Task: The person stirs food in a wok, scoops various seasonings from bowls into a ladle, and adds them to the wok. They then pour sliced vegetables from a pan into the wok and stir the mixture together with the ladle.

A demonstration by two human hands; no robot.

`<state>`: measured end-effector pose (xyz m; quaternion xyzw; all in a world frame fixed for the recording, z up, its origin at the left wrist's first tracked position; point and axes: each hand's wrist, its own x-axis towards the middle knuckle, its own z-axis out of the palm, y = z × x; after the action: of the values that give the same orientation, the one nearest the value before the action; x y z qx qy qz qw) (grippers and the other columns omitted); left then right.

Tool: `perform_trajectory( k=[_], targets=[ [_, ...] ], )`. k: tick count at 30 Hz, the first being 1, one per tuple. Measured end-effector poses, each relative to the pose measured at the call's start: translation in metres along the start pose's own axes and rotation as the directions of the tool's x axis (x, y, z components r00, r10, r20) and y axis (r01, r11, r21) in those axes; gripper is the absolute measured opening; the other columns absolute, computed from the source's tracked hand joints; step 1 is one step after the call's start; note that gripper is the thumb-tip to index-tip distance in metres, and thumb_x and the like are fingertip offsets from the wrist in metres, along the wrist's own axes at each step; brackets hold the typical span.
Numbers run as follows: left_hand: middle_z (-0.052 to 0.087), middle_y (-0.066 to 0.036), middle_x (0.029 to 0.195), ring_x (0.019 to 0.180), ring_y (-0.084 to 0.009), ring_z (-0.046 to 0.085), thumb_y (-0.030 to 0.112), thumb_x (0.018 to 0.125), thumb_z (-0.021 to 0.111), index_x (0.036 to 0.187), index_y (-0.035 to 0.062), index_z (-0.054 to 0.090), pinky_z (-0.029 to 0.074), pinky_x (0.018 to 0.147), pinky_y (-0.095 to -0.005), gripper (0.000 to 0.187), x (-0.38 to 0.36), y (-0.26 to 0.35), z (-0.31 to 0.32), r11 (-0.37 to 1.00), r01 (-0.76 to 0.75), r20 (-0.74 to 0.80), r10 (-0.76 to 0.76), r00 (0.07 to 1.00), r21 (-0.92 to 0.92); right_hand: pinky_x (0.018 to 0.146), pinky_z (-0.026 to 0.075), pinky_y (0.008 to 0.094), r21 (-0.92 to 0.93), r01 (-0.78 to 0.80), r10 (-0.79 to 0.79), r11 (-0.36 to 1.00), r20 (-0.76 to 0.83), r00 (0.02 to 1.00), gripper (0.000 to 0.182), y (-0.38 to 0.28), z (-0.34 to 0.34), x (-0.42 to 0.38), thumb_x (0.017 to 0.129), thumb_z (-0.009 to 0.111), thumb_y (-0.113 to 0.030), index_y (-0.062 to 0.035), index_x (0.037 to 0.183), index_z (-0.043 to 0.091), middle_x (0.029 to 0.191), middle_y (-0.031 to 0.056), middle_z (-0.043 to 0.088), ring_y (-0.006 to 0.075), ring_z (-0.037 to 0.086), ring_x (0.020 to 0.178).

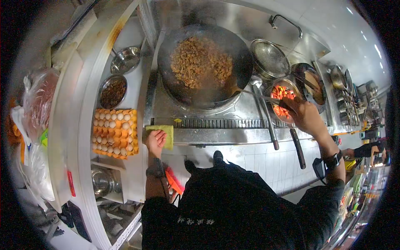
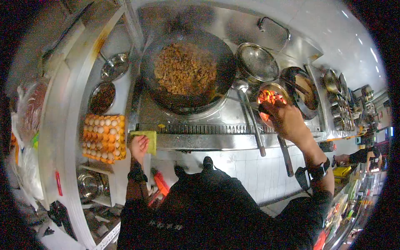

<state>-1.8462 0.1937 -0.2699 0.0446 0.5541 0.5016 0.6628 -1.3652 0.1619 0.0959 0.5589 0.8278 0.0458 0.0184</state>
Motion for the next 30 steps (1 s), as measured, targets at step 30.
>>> perform_trajectory(
  k=[30],
  targets=[
    [0.063,-0.010,0.085,0.072,-0.0189,0.063,0.023,0.083,0.052,0.096,0.0035,0.056,0.049,0.055,-0.0239,0.024,-0.013,0.007,0.011,0.999,0.044,0.033,-0.045,0.998,0.029,0.074,0.052,0.0448,-0.413,-0.116,0.239,0.903,0.260,0.936,0.025,-0.026,-0.029,0.186,0.078,0.056,-0.019,-0.0018,0.095,0.064,0.096,0.0183,0.064,0.0332,0.062,0.092]
  ],
)
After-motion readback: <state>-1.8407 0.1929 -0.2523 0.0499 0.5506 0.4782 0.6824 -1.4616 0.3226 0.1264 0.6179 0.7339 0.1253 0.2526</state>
